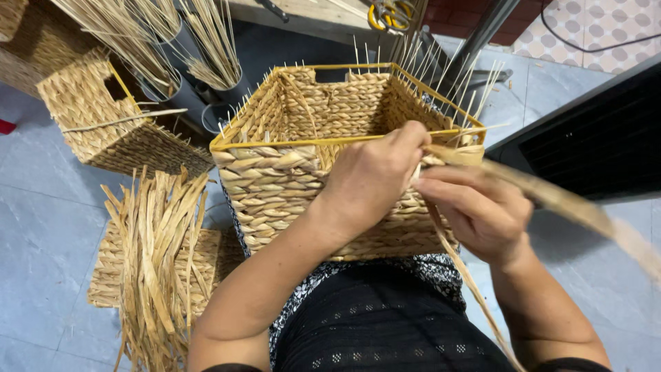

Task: The person wraps a long woven water hyacinth strand around the rim of a rectangular basket frame, tucking and threading the strand along the edge while the basket rests on their lap. They pull the strand tight, rotate the basket to reach new sections, and continue binding the rim by hand.

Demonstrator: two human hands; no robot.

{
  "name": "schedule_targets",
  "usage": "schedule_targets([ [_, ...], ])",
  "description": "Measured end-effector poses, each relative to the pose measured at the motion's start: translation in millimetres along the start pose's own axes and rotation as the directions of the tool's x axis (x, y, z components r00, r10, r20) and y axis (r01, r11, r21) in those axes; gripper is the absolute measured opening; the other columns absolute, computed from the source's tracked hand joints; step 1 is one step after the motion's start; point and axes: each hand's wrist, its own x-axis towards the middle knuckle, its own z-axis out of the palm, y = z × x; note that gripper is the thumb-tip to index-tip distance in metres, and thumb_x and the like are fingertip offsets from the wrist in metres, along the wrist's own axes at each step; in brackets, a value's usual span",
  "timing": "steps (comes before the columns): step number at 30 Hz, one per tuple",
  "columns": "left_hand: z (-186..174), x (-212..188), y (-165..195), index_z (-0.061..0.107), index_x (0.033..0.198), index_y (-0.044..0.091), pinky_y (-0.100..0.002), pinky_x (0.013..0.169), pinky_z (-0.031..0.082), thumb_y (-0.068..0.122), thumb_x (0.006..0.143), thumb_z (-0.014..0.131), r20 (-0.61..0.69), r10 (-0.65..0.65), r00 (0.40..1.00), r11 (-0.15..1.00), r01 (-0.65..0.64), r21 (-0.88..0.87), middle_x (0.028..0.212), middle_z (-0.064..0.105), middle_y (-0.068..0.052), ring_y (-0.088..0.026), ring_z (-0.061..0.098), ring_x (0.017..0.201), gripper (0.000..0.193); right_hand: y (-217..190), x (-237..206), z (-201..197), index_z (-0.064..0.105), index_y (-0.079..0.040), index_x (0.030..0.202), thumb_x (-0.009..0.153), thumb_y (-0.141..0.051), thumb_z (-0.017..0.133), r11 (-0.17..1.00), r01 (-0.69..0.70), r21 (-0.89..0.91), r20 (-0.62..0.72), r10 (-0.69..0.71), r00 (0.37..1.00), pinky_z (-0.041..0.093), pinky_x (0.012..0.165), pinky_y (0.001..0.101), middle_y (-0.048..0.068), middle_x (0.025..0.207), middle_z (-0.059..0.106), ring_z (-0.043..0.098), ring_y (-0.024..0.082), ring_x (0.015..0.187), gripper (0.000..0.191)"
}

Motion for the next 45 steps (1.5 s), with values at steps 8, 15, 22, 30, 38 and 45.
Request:
schedule_targets([
  [8,-8.1,3.3,-6.6,0.066,0.12,0.008,-0.035,0.075,0.064,0.002,0.096,0.06,-0.016,0.16,0.987,0.984,-0.16,-0.073,0.1,0.074,-0.009,-0.026,0.076,0.086,0.026,-11.9,31.3,-45.4,0.068,0.005,0.104,0.083,-0.001,0.086,0.939,-0.196,-0.284,0.023,0.212,0.977,0.052,0.061,0.0311,0.018,0.103,0.073,0.067,0.023,0.075,0.028],
  [15,-7.2,1.8,-0.2,0.073,0.117,0.021,-0.027,0.069,0.064,0.02,0.102,0.067,-0.039,0.004,0.999,0.967,-0.014,-0.256,0.102,0.08,-0.001,-0.013,0.078,0.081,0.016,16.2,9.9,-51.6,0.074,0.0,0.094,0.088,-0.011,0.086,0.891,-0.181,-0.416,0.12,0.251,0.96,0.048,0.056,0.032,0.01,0.076,0.068,0.062,0.02,0.062,0.017],
  [22,0.8,5.1,3.9,0.071,0.112,0.014,-0.028,0.056,0.061,0.019,0.105,0.06,-0.01,-0.138,0.99,0.961,0.132,-0.245,0.087,0.079,0.0,-0.012,0.077,0.07,0.014,49.2,-13.0,-45.8,0.074,-0.005,0.098,0.101,-0.02,0.088,0.855,-0.332,-0.399,0.112,0.404,0.908,0.049,0.06,0.0249,0.007,0.08,0.068,0.064,0.015,0.064,0.021],
  [30,-4.2,2.1,-0.9,0.06,0.115,0.009,-0.031,0.067,0.065,0.021,0.107,0.062,-0.037,-0.108,0.993,0.948,0.092,-0.304,0.095,0.078,-0.004,-0.018,0.08,0.085,0.014,13.6,-13.3,-44.1,0.077,-0.001,0.097,0.078,-0.012,0.085,0.988,-0.017,-0.151,0.187,0.045,0.981,0.054,0.065,0.0337,0.015,0.092,0.068,0.066,0.024,0.079,0.023],
  [38,-17.4,12.8,3.4,0.068,0.114,0.015,-0.03,0.053,0.062,0.024,0.1,0.065,0.315,-0.185,0.931,0.884,0.298,-0.362,0.081,0.079,-0.003,-0.013,0.074,0.058,0.017,38.9,-17.2,-45.6,0.073,0.0,0.1,0.102,0.006,0.073,0.936,-0.292,0.195,0.064,0.285,0.956,0.055,0.074,0.0233,0.01,0.1,0.075,0.066,0.014,0.085,0.006],
  [45,3.0,4.9,13.2,0.056,0.108,0.008,-0.04,0.056,0.057,0.015,0.104,0.063,-0.043,-0.009,0.999,0.998,0.007,-0.058,0.079,0.073,-0.009,-0.026,0.073,0.068,0.011,25.2,11.5,-34.1,0.07,0.002,0.109,0.095,0.008,0.067,0.833,-0.467,0.296,0.047,0.476,0.878,0.057,0.077,0.0228,0.01,0.108,0.073,0.07,0.011,0.089,0.016],
])
